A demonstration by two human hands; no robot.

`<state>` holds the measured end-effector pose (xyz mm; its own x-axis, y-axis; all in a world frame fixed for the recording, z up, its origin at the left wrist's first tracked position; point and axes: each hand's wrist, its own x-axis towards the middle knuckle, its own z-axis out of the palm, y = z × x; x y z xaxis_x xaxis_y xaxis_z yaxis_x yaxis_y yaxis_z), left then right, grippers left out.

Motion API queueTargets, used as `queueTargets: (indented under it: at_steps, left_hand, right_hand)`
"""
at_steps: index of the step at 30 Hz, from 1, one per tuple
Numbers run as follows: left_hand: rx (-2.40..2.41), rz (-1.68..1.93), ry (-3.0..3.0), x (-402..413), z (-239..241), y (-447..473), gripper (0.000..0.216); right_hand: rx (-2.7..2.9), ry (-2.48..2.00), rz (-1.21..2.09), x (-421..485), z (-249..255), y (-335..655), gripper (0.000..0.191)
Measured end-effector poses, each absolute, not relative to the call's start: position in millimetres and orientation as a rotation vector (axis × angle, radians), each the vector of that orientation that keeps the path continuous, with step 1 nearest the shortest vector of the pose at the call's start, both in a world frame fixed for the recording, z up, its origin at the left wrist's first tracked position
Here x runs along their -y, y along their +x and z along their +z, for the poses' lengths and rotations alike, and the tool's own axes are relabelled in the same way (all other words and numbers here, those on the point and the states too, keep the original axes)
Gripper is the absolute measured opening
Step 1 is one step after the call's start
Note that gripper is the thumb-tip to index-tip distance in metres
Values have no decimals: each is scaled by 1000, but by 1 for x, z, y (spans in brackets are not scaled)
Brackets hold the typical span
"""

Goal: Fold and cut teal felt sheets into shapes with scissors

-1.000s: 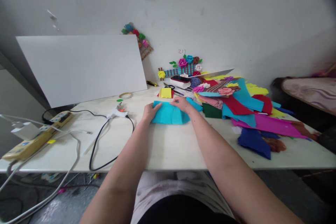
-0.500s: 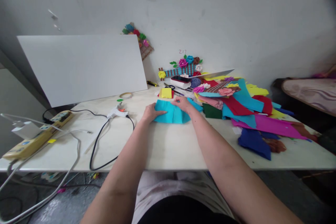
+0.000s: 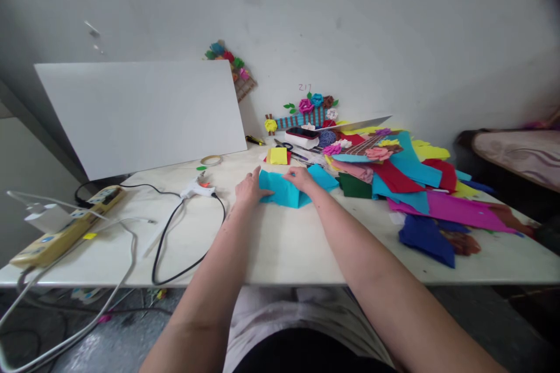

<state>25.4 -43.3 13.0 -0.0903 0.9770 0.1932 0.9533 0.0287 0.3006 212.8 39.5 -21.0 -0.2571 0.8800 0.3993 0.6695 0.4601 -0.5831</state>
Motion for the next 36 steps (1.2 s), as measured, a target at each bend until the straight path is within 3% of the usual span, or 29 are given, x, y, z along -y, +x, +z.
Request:
queueTargets:
  at_steps: [2,5,8,13,19,25,36]
  left_hand:
    - [-2157,720,2180,42,10,25,86]
    - [-1863,1037,2440,34,1,27,58]
    - [-1698,1021,2521,24,-10,34,38]
    - [-1689,608,2518,22,-20,50,43]
    - [-1796,369,2418,27,-20,56,54]
    - [-1855,294,2375,30,-19,58,65]
    - [-2173,309,2009,31,-12,49,62]
  right_hand:
    - [2031,-1334,380,-37,-20,212,19]
    - [2051,-1378,392,-33,-19,208,19]
    - [2080,-1369,392,-32,-20,205,18]
    - [2122,-1393,328,-33,-20,204,19]
    - [2173,-1437,285,-32,-18,204,16]
    - [2179,-1496,239,-27,-14,203,17]
    - [2132,-1502,283,-26,-16,202,13]
